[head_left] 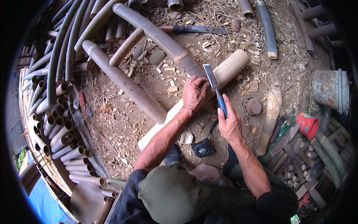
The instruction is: The person assembles a bamboo frame by fitting notched pieces together, then uses a knife to shave and smooth the joints. They measure the assembled frame with a tape measure and later select additional bamboo poles from a pile.
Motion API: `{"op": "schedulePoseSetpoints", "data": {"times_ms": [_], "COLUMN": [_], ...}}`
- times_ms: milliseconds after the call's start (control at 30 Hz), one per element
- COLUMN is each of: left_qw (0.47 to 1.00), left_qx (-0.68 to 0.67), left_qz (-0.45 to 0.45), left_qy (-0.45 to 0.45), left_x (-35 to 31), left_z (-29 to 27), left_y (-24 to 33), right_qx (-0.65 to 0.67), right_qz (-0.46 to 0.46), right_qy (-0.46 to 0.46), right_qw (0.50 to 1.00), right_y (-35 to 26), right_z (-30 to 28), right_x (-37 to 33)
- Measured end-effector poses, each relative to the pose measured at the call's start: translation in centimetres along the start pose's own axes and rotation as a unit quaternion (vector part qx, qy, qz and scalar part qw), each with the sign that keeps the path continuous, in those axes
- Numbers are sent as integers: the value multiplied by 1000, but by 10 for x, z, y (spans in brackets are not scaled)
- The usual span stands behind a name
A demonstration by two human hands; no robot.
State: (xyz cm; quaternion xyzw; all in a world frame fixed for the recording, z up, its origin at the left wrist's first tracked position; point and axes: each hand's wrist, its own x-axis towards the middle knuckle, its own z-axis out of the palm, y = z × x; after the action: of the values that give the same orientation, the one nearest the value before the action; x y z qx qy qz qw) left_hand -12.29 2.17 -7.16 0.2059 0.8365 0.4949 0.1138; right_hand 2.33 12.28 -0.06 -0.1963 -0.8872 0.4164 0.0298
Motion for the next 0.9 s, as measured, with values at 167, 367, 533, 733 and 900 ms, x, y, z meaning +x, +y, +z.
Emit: {"op": "schedulePoseSetpoints", "data": {"times_ms": [167,367,533,733,900], "left_qw": [1000,999,1000,984,958], "left_qx": [8,25,-4,171,253], "left_qz": [-4,10,-11,36,-21], "left_qy": [8,19,7,-35,-130], "left_x": [-2,-5,-2,-23,-26], "left_z": [2,2,1,-24,-35], "left_y": [0,-1,-1,-8,-8], "right_qx": [-31,21,-36,-8,-15], "right_qz": [-36,-55,12,-35,14], "right_qy": [27,119,6,97,63], "right_qw": [999,991,999,995,998], "right_y": [-3,-17,1,-28,-33], "right_z": [7,-1,8,-4,-7], "right_x": [-7,-7,-5,-8,-5]}}
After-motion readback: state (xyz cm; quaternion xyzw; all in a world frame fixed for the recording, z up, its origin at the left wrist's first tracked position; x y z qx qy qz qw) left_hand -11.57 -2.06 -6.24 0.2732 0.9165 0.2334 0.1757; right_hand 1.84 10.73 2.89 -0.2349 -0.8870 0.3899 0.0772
